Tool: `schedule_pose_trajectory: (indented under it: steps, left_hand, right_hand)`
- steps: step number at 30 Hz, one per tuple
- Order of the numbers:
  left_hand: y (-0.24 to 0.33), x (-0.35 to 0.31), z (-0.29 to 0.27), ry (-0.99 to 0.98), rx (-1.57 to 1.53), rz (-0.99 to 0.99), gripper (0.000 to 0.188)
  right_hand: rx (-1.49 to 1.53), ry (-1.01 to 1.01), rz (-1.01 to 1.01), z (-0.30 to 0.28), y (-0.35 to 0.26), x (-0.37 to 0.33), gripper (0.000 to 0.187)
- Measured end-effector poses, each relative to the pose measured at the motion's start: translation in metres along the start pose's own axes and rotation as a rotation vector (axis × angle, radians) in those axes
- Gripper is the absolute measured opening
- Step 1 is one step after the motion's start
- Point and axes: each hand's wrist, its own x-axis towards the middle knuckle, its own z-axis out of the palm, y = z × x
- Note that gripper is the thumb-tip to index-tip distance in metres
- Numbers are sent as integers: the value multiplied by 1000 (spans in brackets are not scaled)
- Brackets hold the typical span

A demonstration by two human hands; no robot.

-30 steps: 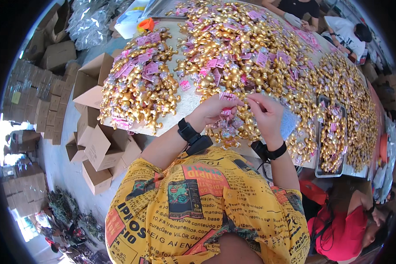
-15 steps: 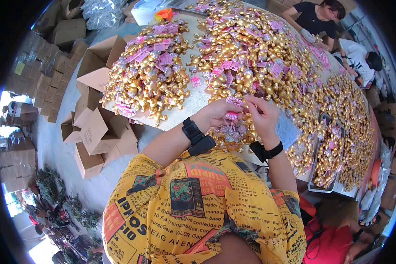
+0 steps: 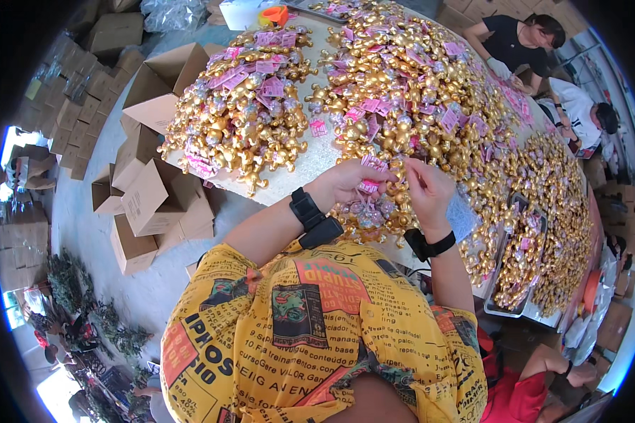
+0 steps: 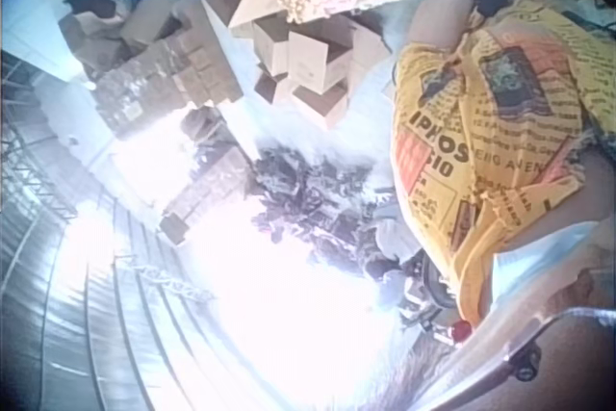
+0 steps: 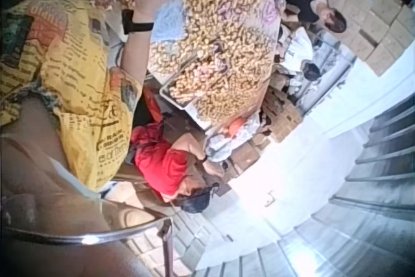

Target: Attaching gold-colored heart-shaped items to pink paper cards and sorting them into piles.

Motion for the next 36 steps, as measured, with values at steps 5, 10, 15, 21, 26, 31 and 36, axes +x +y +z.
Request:
schedule_pose_trajectory:
  steps: [5, 10, 15, 21, 26, 31, 36]
  left_hand:
    - [1, -1, 3, 2, 14, -15, 26]
    - [0, -1, 4, -23, -12, -16, 25]
    - [1, -3, 3, -14, 19, -22, 23]
    - [2, -7, 3, 19, 38, -31, 22]
    - [1, -9, 3, 3, -24, -23, 21]
    - [-5, -1, -7, 18, -76, -29, 19]
    - [-4, -1, -5, -8, -46, -22, 20]
  right_hand:
    - [-41, -34, -6, -1, -3, 7, 12]
    - [-29, -25, -78, 3, -7, 15, 13]
    - [-9, -51, -78, 6, -7, 18, 13]
    - [-47, -93, -151, 7, -9, 19, 13]
    - [-26, -141, -198, 5, -4, 14, 15]
    - [35, -173, -235, 2, -8, 15, 16]
    - [23, -164, -209, 3, -11, 19, 16]
